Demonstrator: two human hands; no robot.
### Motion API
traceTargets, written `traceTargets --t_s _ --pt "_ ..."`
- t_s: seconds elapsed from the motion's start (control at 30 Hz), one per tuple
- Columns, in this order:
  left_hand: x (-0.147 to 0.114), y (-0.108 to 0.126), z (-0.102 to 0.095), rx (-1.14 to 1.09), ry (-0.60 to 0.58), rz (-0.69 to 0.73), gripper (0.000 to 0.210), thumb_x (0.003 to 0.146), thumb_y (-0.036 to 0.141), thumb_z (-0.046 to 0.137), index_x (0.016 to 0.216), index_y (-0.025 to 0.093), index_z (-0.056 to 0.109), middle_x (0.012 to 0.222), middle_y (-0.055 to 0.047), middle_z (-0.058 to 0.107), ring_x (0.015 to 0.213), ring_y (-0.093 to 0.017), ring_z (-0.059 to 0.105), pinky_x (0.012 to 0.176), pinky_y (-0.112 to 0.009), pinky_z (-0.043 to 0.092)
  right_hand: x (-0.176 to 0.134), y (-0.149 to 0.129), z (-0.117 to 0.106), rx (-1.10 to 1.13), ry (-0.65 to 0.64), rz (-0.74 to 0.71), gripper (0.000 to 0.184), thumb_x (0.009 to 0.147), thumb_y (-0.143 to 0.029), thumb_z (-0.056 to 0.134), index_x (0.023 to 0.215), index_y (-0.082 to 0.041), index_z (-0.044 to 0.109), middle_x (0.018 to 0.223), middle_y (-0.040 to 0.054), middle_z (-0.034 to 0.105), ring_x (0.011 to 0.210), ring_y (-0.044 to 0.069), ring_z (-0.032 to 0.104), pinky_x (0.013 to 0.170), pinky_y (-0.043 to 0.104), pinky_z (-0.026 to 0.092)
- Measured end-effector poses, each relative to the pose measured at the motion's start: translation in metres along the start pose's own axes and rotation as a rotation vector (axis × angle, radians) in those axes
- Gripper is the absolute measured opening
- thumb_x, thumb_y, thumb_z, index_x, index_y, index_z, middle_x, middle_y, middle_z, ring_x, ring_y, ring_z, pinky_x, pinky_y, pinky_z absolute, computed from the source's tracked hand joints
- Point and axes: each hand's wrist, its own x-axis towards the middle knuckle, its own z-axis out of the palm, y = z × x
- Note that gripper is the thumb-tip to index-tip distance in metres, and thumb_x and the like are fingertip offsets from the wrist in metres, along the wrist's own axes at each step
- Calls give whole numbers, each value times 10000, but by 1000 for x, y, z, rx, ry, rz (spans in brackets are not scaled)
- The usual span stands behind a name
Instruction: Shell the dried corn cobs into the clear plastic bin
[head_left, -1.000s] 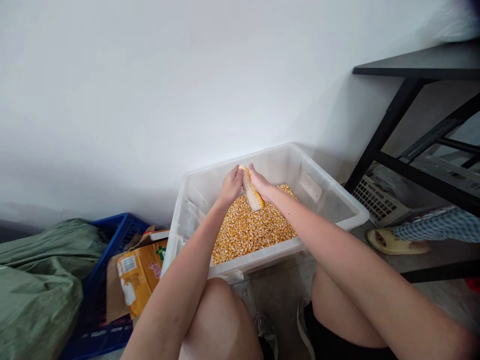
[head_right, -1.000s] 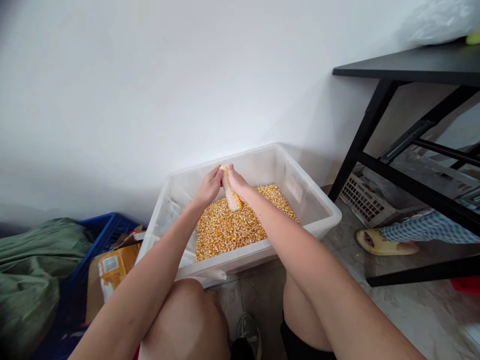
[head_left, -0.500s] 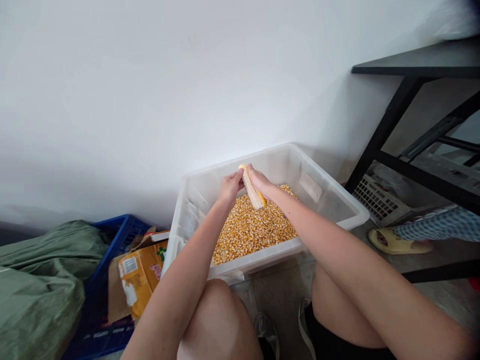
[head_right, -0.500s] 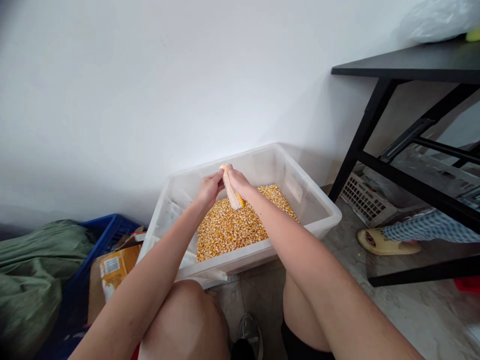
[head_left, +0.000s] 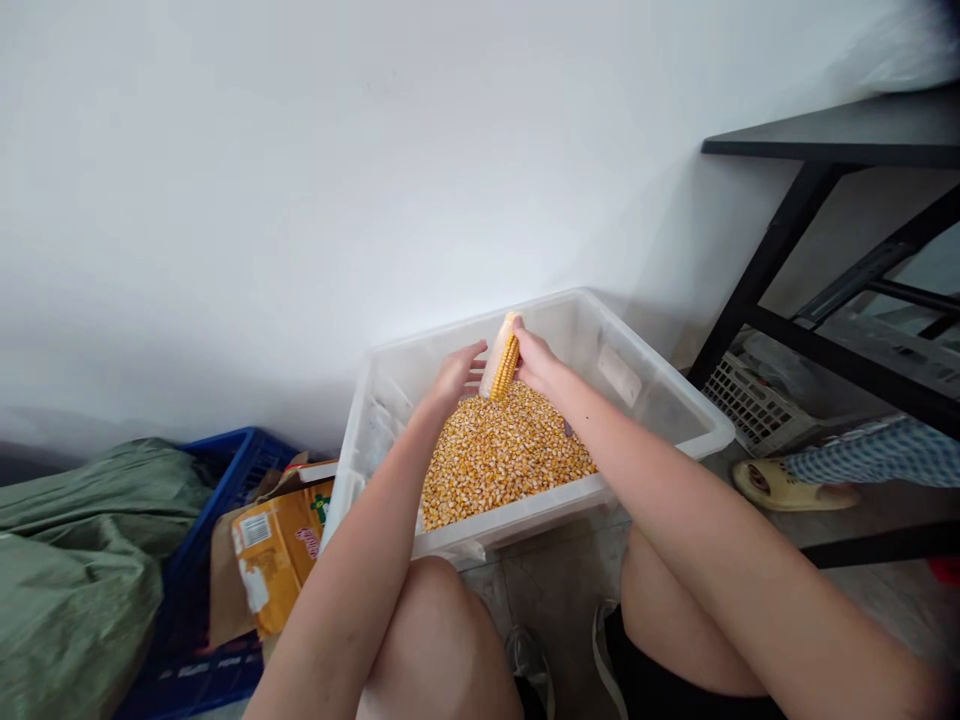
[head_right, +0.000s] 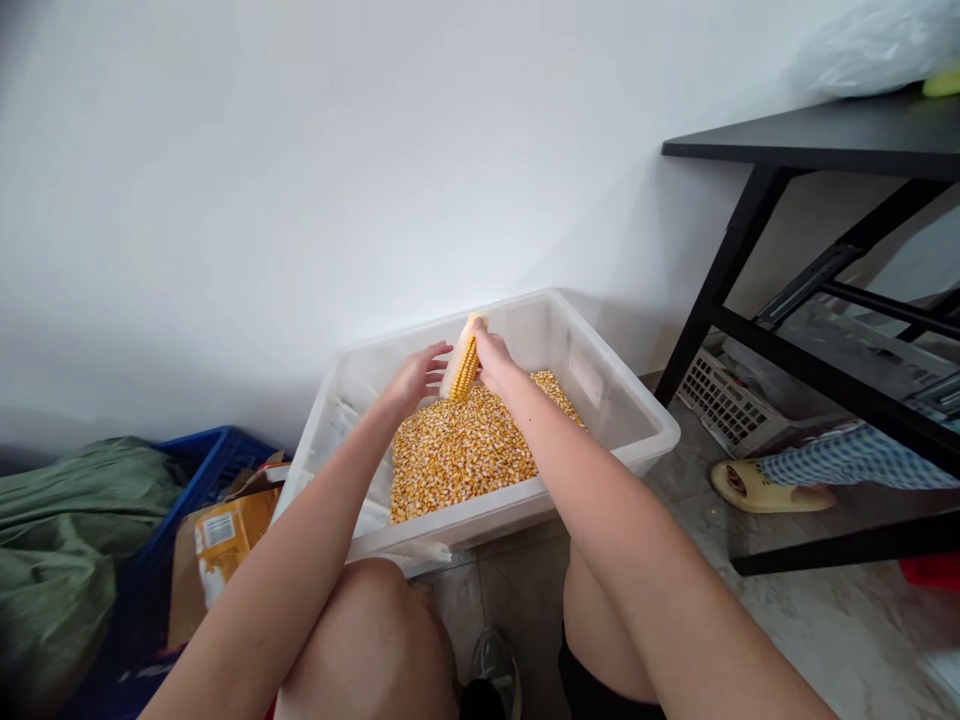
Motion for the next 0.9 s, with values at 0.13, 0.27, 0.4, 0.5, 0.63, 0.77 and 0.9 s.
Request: traceTargets --t_s 0.13,0.27,0.4,0.5,0.63,0.77,0.9 --pt "-4 3 -2 67 -113 70 525 587 398 829 1035 174 668 969 -111 662 704 -189 651 667 -331 554 2 -13 -9 225 118 66 360 948 -511 375 1073 -193 490 928 85 645 867 195 640 770 356 539" --pt "-3 7 -6 -27 37 182 463 577 369 832 945 145 664 947 -100 658 676 -140 619 642 -286 545 -1 -20 -20 150 121 158 440 873 -535 427 1127 -185 507 1002 113 636 897 232 637 742 399 541" --pt "-4 14 -15 -84 58 251 429 594 412 804 898 148 658 897 -77 652 680 -128 583 613 -264 524 1 -20 -27 -344 326 -34 443 874 -506 390 1078 -159 576 1001 112 651 894 221 627 740 323 510" --pt "-6 17 -16 -93 65 269 397 621 458 773 827 141 649 800 -55 622 655 -124 545 574 -244 486 0 -15 -22 -649 247 -166 468 871 -542 412 881 -144 658 861 98 684 823 222 639 776 306 468" --pt "-9 17 -3 -157 61 266 376 655 480 738 766 144 614 729 -29 574 631 -115 522 555 -223 428 -13 -6 -4 -928 30 -141 699 861 -718 308 841 -140 701 868 143 703 887 269 656 804 324 455" --pt "-11 18 19 -393 251 245 338 649 397 740 851 193 562 745 18 542 631 -101 524 561 -217 418 -32 3 17 -1115 88 -206 821 910 -694 151 958 -99 716 972 206 698 996 302 645 857 354 442" --pt "-14 19 32 -521 507 275 435 607 290 792 886 210 467 726 42 528 605 -89 524 571 -224 427 -48 10 35 -1232 119 -313 880 923 -670 76 947 -83 731 939 228 700 978 324 651 870 402 440"
